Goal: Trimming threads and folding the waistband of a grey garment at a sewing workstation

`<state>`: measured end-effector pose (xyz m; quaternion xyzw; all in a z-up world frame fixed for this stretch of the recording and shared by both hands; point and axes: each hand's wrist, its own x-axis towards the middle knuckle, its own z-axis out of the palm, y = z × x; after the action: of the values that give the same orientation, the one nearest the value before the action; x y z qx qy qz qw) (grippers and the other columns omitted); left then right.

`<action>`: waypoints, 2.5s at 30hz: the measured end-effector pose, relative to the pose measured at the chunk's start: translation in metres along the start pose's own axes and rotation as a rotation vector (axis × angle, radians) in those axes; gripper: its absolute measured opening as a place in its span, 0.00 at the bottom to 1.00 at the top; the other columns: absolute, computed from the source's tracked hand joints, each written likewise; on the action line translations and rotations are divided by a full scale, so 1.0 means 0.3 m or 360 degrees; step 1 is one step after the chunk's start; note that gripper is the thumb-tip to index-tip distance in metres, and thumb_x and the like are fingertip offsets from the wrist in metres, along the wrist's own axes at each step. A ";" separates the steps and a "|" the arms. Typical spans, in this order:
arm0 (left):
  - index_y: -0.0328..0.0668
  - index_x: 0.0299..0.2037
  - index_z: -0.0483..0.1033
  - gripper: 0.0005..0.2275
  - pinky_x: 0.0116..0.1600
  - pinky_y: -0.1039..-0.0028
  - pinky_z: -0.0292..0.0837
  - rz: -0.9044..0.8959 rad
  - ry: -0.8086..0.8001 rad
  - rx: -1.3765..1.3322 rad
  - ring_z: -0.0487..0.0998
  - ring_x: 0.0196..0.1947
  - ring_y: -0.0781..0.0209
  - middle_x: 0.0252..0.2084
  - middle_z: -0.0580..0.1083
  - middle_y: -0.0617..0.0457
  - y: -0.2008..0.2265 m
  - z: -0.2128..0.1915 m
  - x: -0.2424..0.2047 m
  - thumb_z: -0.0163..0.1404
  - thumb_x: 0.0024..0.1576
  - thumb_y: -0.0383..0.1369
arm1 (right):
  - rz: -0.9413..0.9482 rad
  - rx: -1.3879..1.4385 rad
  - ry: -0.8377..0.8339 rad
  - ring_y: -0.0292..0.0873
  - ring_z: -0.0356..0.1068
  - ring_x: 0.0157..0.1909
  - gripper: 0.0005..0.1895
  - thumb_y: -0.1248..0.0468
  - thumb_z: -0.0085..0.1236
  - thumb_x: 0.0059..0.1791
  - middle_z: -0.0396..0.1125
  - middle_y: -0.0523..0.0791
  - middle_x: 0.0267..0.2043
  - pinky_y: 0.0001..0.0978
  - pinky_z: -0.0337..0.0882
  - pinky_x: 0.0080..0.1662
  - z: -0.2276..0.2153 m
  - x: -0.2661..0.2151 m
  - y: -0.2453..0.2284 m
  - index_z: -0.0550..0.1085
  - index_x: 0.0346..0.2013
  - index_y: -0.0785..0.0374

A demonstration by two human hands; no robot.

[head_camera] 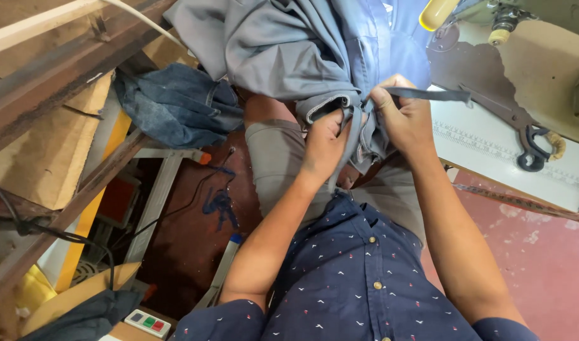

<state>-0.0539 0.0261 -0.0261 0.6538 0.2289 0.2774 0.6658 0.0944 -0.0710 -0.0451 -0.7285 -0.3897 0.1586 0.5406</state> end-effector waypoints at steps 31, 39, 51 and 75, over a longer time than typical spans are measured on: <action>0.43 0.26 0.74 0.17 0.33 0.62 0.72 -0.0246 0.0151 0.0284 0.83 0.31 0.52 0.16 0.72 0.40 -0.001 0.029 -0.028 0.48 0.63 0.44 | 0.0695 0.0300 -0.0265 0.34 0.67 0.29 0.20 0.50 0.43 0.62 0.68 0.45 0.31 0.21 0.66 0.33 -0.094 -0.120 -0.016 0.72 0.48 0.65; 0.41 0.22 0.70 0.16 0.27 0.64 0.68 -0.0183 0.0099 0.0467 0.72 0.16 0.50 0.09 0.65 0.46 0.051 0.023 0.013 0.51 0.60 0.41 | 0.0263 -0.1039 -0.0130 0.54 0.74 0.36 0.10 0.58 0.66 0.51 0.71 0.44 0.29 0.50 0.73 0.41 -0.113 -0.098 -0.009 0.77 0.42 0.58; 0.42 0.33 0.81 0.10 0.33 0.58 0.74 -0.0137 -0.0095 0.0514 0.80 0.32 0.35 0.18 0.74 0.41 0.000 0.040 0.051 0.56 0.56 0.40 | -0.0489 -0.0594 -0.0127 0.54 0.67 0.38 0.09 0.66 0.70 0.51 0.64 0.47 0.32 0.45 0.68 0.42 -0.103 0.044 -0.064 0.77 0.42 0.64; 0.48 0.22 0.54 0.18 0.32 0.69 0.54 -0.0050 -0.0172 0.0372 0.53 0.26 0.67 0.22 0.52 0.63 -0.092 0.098 0.157 0.51 0.58 0.38 | 0.0062 -0.1562 0.0314 0.64 0.60 0.55 0.26 0.45 0.69 0.53 0.63 0.53 0.53 0.57 0.57 0.55 -0.566 -0.136 0.302 0.77 0.56 0.60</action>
<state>0.0024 0.0360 -0.0496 0.7371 0.2338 0.2028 0.6007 0.2148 -0.2240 -0.0736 -0.9156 -0.3517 -0.1031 0.1653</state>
